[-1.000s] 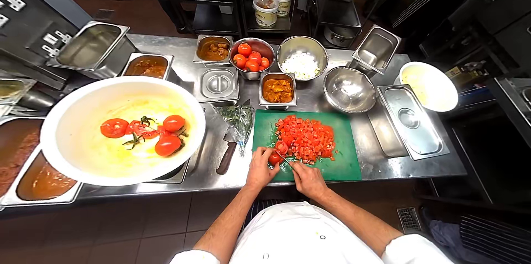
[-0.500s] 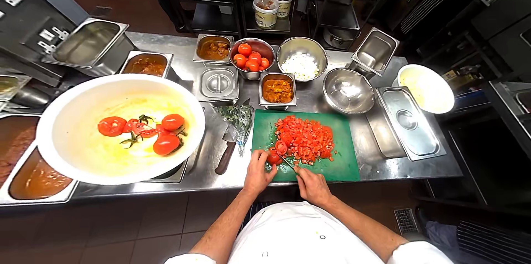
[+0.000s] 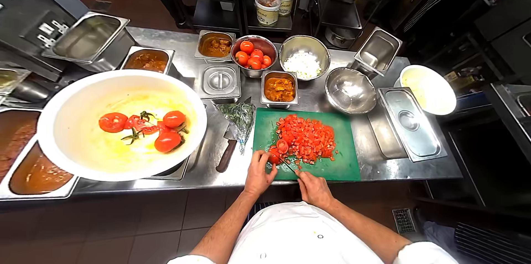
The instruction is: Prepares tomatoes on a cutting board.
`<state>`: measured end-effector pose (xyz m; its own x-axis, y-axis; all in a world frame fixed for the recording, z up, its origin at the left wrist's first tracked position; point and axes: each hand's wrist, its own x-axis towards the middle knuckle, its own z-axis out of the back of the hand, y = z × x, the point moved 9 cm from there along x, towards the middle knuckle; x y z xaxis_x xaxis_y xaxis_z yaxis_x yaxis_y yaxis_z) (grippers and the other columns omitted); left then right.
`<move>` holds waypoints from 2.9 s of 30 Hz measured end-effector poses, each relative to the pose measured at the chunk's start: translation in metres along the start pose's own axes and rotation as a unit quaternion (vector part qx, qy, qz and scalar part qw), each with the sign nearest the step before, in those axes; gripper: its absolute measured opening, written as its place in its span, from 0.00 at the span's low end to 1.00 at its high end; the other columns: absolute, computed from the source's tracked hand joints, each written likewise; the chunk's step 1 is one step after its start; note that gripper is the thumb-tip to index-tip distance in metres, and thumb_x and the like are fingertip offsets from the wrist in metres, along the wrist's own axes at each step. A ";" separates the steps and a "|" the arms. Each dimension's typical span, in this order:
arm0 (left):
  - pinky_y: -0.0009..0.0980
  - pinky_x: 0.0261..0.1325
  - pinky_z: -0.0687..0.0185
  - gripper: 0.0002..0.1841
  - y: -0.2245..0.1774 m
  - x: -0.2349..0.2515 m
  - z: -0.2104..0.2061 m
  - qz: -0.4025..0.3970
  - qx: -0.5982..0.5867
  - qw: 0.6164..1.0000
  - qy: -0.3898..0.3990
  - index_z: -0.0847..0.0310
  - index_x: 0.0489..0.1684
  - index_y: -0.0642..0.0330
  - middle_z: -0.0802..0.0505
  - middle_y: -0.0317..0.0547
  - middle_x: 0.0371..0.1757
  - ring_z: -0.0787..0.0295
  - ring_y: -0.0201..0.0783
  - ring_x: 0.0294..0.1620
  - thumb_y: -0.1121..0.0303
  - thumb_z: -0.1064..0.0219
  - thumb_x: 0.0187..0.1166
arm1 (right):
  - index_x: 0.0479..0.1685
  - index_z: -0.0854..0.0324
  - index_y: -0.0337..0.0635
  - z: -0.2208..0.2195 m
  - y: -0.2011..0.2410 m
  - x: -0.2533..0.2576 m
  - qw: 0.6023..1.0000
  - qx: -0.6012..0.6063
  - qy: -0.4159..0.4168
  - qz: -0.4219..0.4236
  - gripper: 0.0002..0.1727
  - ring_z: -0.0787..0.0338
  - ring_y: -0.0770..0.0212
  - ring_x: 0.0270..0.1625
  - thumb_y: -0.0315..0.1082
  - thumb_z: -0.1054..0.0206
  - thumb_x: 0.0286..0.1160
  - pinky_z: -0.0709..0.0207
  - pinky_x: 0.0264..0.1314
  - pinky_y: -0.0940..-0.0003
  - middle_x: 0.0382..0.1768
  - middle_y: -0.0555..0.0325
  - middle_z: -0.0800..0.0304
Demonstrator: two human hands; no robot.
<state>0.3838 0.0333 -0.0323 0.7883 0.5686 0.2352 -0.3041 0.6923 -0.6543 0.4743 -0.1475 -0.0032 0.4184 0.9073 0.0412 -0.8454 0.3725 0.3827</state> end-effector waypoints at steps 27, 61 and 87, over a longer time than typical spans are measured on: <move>0.43 0.67 0.18 0.08 -0.006 0.006 -0.014 -0.025 0.085 0.993 0.080 0.08 0.44 0.47 0.09 0.40 0.54 0.15 0.45 0.62 0.59 0.28 0.74 | 0.69 0.16 0.52 -0.033 0.014 0.034 0.998 -0.003 0.064 -0.026 0.21 0.06 0.51 0.38 0.36 0.44 0.81 0.13 0.35 0.51 0.42 0.55 0.06; 0.44 0.54 0.10 0.08 -0.019 0.019 -0.028 0.096 0.097 0.967 0.214 0.09 0.45 0.54 0.09 0.44 0.49 0.09 0.42 0.49 0.65 0.29 0.73 | 0.75 0.20 0.50 -0.031 -0.001 0.008 0.991 0.030 0.124 -0.050 0.23 0.05 0.47 0.41 0.37 0.49 0.84 0.14 0.38 0.46 0.48 0.51 0.07; 0.50 0.72 0.18 0.38 -0.011 0.029 -0.018 0.071 0.107 0.957 0.259 0.18 0.72 0.46 0.15 0.49 0.69 0.18 0.52 0.69 0.46 0.14 0.57 | 0.65 0.16 0.54 -0.009 -0.040 -0.007 0.966 0.093 0.037 -0.238 0.18 0.06 0.55 0.50 0.43 0.44 0.85 0.13 0.51 0.50 0.54 0.58 0.08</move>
<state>0.4198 0.0344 -0.0312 0.8733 0.4055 -0.2700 -0.4871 0.7312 -0.4776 0.5025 -0.1675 -0.0272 0.7140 0.6563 -0.2439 -0.4868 0.7156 0.5009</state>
